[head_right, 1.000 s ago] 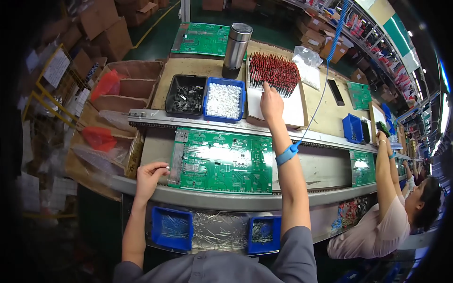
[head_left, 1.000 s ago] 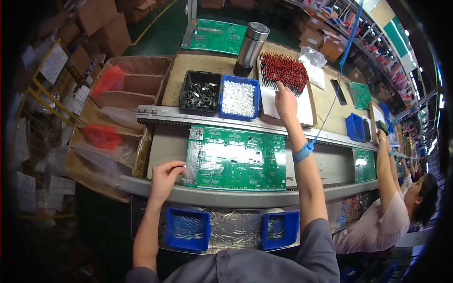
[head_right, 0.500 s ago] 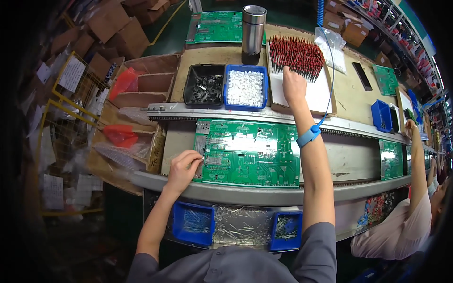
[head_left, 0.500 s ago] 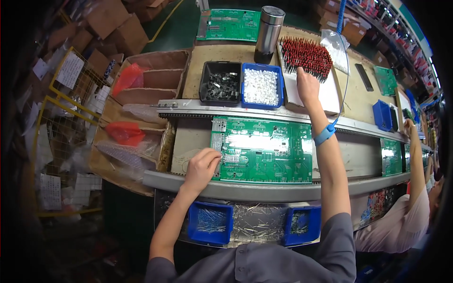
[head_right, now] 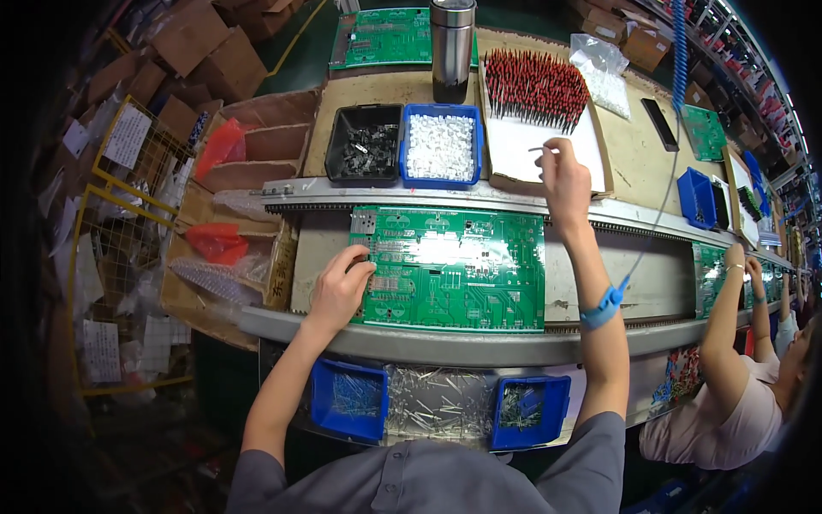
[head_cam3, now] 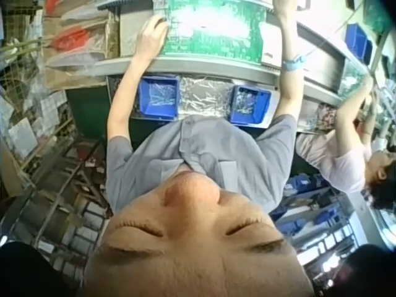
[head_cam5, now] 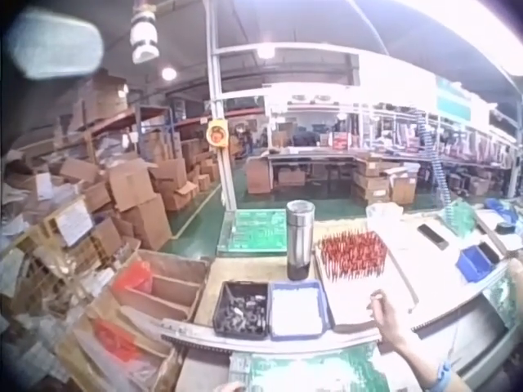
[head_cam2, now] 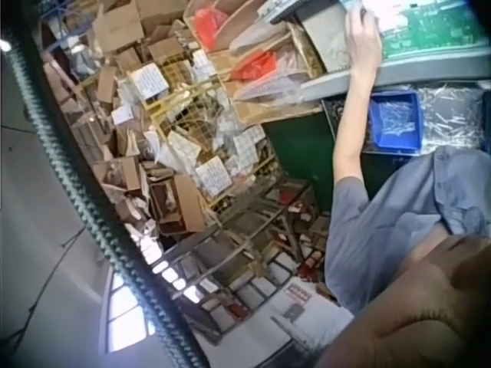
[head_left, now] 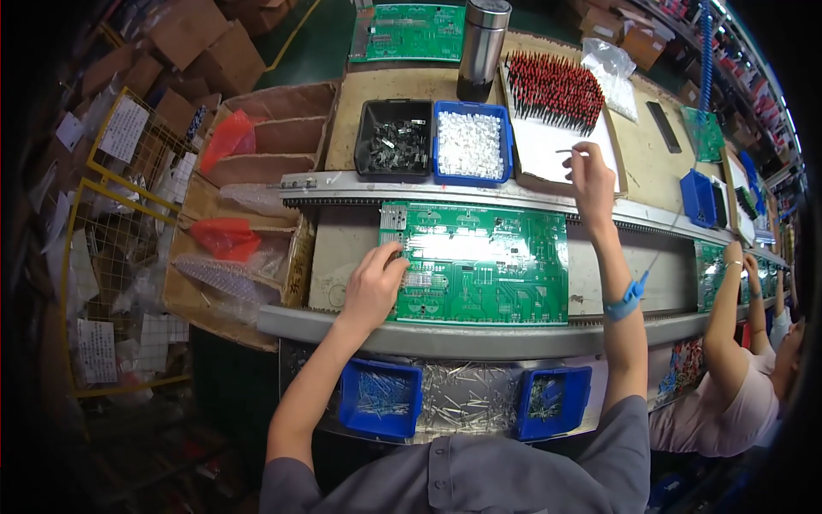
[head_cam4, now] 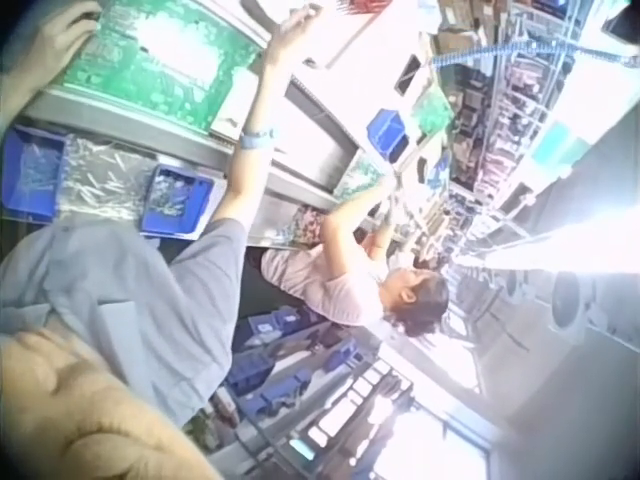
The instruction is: The person assembles printed circuit boards on a conveyor line by picking electronic components from bins and inserting them into the boards by hand. They slide boards along the conveyor track and position a new board to continue inserting components.
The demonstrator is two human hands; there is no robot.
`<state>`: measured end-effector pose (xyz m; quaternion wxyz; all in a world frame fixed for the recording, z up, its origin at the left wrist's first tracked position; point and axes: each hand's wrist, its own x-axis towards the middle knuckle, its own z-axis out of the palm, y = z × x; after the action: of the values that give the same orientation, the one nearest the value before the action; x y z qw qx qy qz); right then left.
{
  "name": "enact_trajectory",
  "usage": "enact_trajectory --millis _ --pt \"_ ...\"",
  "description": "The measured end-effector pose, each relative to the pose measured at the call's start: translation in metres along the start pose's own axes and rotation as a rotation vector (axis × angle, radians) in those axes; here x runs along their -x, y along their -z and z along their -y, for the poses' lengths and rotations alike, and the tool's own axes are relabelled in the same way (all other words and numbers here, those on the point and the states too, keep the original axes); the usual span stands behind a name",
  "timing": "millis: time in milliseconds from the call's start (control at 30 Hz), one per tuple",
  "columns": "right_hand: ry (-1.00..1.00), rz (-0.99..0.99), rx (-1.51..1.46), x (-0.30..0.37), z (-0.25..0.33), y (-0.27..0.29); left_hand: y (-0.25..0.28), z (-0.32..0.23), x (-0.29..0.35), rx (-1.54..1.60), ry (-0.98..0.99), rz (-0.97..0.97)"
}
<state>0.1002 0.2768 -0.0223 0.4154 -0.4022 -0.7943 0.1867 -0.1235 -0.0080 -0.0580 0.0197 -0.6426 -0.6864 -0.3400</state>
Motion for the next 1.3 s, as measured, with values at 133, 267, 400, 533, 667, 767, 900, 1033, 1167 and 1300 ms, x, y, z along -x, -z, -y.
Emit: enact_trajectory --millis 133,267,400,533,667,767,900,1033,1167,1300 --pt "-0.052 0.006 -0.054 0.029 0.013 0.035 0.001 0.001 -0.005 0.03 0.033 0.058" --pt "-0.116 0.001 -0.075 0.055 0.008 0.051 0.0 0.003 -0.006 0.048 0.042 0.076" --pt "-0.132 -0.007 -0.01 0.074 0.008 0.069 0.0 0.001 -0.007 0.088 0.057 0.048" --pt "-0.186 0.026 -0.103 0.086 0.005 0.075 -0.004 0.003 -0.002 0.127 0.088 0.003" --pt "-0.198 0.025 -0.134 0.091 0.002 0.075 -0.005 0.006 -0.002 0.171 0.118 -0.006" --pt "-0.195 0.031 -0.133 0.091 0.002 0.076 -0.003 0.007 -0.005 0.173 0.106 0.016" --pt "-0.189 0.02 -0.141 0.092 0.003 0.074 -0.002 0.007 -0.006 0.175 0.109 0.033" --pt "-0.19 0.03 -0.154 0.094 0.001 0.073 -0.001 0.007 -0.006 0.171 0.112 0.034" --pt "-0.199 0.036 -0.162 0.095 0.0 0.074 -0.002 0.005 -0.005 0.161 0.108 0.016" --pt "-0.195 0.023 -0.137 0.096 0.0 0.077 -0.006 0.002 -0.003 0.136 0.077 -0.027"
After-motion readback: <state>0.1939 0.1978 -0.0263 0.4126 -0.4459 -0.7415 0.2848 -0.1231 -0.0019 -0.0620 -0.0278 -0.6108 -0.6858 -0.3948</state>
